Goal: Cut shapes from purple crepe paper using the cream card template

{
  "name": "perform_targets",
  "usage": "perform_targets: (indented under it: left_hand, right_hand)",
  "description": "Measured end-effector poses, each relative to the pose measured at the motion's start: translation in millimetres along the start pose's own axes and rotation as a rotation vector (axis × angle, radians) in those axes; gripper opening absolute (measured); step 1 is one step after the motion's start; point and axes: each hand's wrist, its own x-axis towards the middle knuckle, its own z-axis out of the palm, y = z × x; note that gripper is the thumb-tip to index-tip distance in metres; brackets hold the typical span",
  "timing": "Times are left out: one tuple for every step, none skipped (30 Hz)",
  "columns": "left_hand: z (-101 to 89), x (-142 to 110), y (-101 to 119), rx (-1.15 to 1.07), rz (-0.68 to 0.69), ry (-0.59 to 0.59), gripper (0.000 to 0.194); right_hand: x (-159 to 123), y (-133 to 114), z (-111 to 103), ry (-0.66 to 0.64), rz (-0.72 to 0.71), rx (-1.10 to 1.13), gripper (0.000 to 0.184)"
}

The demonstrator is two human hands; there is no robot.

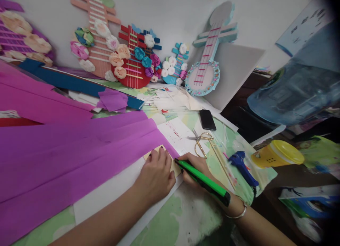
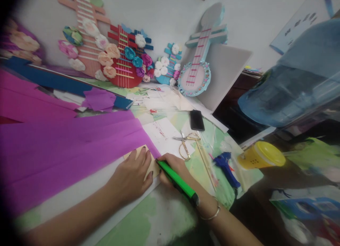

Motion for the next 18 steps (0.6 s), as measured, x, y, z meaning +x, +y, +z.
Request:
perform_targets:
  left_hand:
    - [0.3, -0.2, 0.0, 0.002, 0.001, 0.000, 0.056]
    - [0.7, -0.6, 0.0, 0.003, 0.002, 0.001, 0.056]
    - [1.2, -1.0, -0.1, 0.004, 0.003, 0.003, 0.056]
    - [1.7, -1.4, -0.1, 0.005, 0.003, 0.005, 0.056]
    - [2.1, -1.8, -0.2, 0.006, 0.003, 0.007, 0.056]
    - [2.4, -2.0, -0.3, 0.006, 0.003, 0.009, 0.056]
    - [2.7, -2.0, -0.4, 0.007, 0.002, 0.009, 0.056]
    - [2.7, -2.0, -0.5, 0.007, 0.001, 0.009, 0.056]
    - [2.7, -1.8, -0.5, 0.006, 0.000, 0.008, 0.056]
    - [2.6, -1.7, -0.5, 0.003, -0.001, 0.006, 0.056]
    - [2.4, -1.5, -0.5, 0.000, -0.002, 0.003, 0.056]
    - [2.2, -1.3, -0.5, -0.003, -0.001, -0.001, 0.056]
    - [2.1, -1.2, -0.5, -0.006, 0.000, -0.002, 0.056]
    - [2.0, -1.2, -0.5, -0.009, 0.002, -0.002, 0.055]
    - [1.9, -1.3, -0.4, -0.011, 0.000, 0.001, 0.055]
    - [1.8, -1.3, -0.4, -0.011, -0.003, 0.005, 0.055]
    - [1.7, -1.5, -0.2, -0.010, -0.004, 0.010, 0.054]
    - [1.7, -1.6, -0.1, -0.009, -0.004, 0.014, 0.054]
  right_hand:
    - [0.2, 0.1, -0.2, -0.001, -0.004, 0.003, 0.029]
    - [0.1, 0.2, -0.5, 0.010, -0.009, 0.010, 0.028]
    - [-0.3, 0.2, -0.7, 0.021, -0.015, 0.018, 0.028]
    - [-0.9, 0.3, -0.8, 0.035, -0.021, 0.023, 0.027]
    - [-1.9, 0.4, -0.7, 0.043, -0.029, 0.027, 0.026]
    - [-2.9, 0.7, -0.3, 0.055, -0.037, 0.030, 0.026]
    - [-4.0, 1.1, 0.2, 0.062, -0.043, 0.033, 0.026]
    - [-5.0, 1.8, 1.0, 0.068, -0.044, 0.035, 0.027]
    - [-5.8, 2.6, 2.0, 0.078, -0.046, 0.036, 0.027]
    - [-6.4, 3.6, 2.9, 0.086, -0.047, 0.039, 0.027]
    - [-6.6, 4.6, 3.7, 0.089, -0.048, 0.041, 0.027]
    - [-6.7, 5.6, 4.3, 0.085, -0.048, 0.041, 0.027]
    - [-6.6, 6.4, 4.7, 0.077, -0.051, 0.042, 0.028]
    - [-6.6, 7.2, 4.8, 0.073, -0.057, 0.041, 0.028]
    - [-6.7, 7.8, 4.9, 0.071, -0.061, 0.039, 0.028]
    - [-7.2, 8.5, 5.1, 0.071, -0.060, 0.033, 0.028]
    - [-7.9, 9.3, 5.4, 0.080, -0.058, 0.028, 0.028]
    - [-8.9, 10.4, 5.9, 0.085, -0.053, 0.025, 0.028]
